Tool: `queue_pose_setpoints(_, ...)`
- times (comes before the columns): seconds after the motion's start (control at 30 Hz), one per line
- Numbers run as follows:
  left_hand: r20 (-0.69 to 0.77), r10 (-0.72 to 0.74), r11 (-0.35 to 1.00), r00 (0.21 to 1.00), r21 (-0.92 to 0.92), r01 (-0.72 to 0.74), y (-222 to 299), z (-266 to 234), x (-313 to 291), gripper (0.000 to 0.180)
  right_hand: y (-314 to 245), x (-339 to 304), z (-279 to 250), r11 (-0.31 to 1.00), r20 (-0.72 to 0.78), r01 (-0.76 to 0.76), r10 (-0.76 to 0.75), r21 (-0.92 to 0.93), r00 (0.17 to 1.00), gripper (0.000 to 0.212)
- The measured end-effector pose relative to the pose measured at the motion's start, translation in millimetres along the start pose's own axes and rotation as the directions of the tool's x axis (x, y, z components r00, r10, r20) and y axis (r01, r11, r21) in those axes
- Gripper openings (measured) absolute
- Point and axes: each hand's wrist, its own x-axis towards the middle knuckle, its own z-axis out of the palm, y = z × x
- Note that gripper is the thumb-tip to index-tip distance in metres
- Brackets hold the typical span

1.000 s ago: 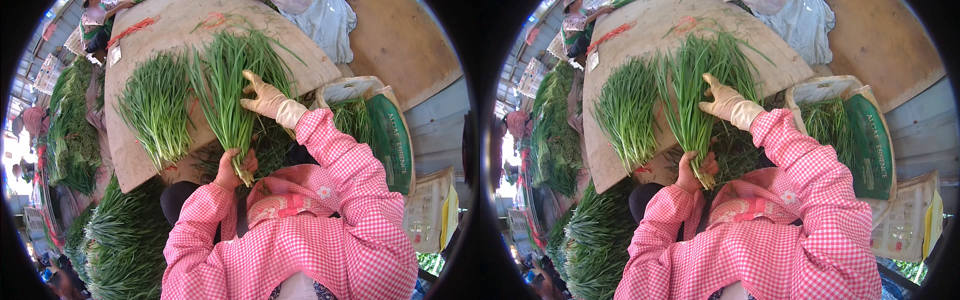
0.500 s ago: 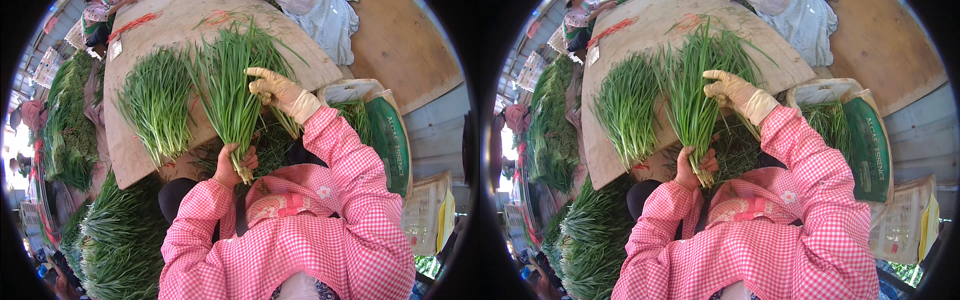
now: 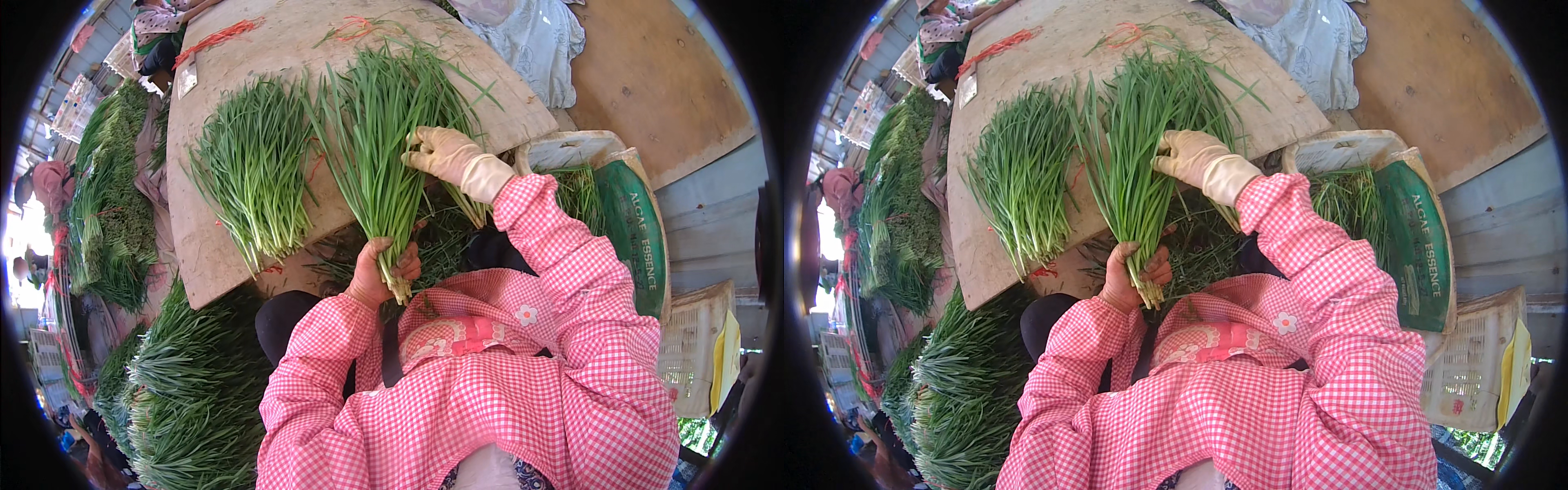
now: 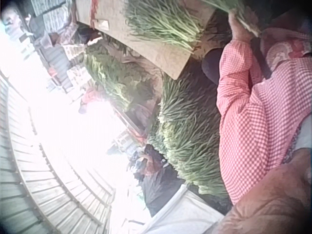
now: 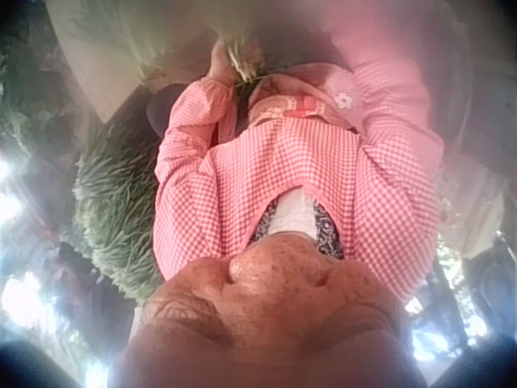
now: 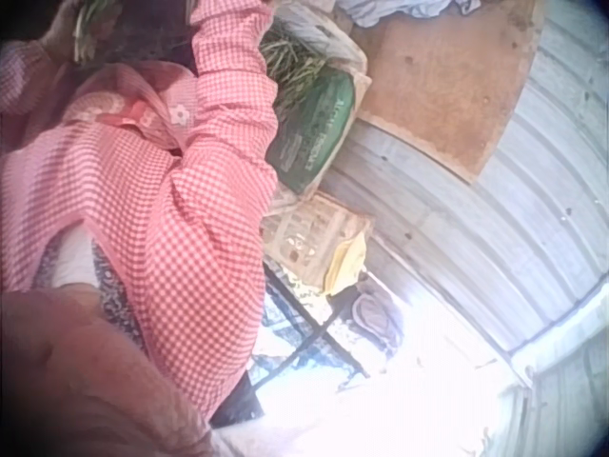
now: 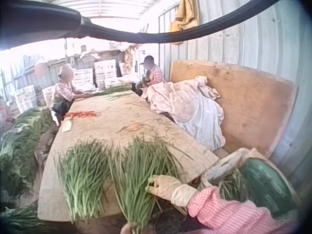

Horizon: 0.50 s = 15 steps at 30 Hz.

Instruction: The person sorts and cleans bunches of green chives by hand, stripping away yellowed or damaged leaves from the stalks and placing cleaned bundles into a plastic crate.

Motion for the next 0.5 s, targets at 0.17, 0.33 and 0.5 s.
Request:
queue_pose_setpoints(0.17,0.009,0.012,0.996,1.000,0.089,-0.012,0.8,2.2,-2.1,0.060,23.3,18.9,16.1,0.993,-0.012,-0.012,0.013,0.121,1.000,0.023)
queue_pose_setpoints(0.33,-0.001,0.063,0.995,0.998,0.073,-0.063,5.7,3.4,-5.5,0.054,23.6,25.8,-29.4,0.981,-0.384,0.081,-0.006,0.179,0.923,0.009)
queue_pose_setpoints(0.5,-0.025,0.115,0.993,0.993,-0.027,-0.116,7.6,9.1,0.1,0.044,43.6,-11.1,-108.9,0.829,-0.489,0.062,0.266,0.556,0.831,0.014)
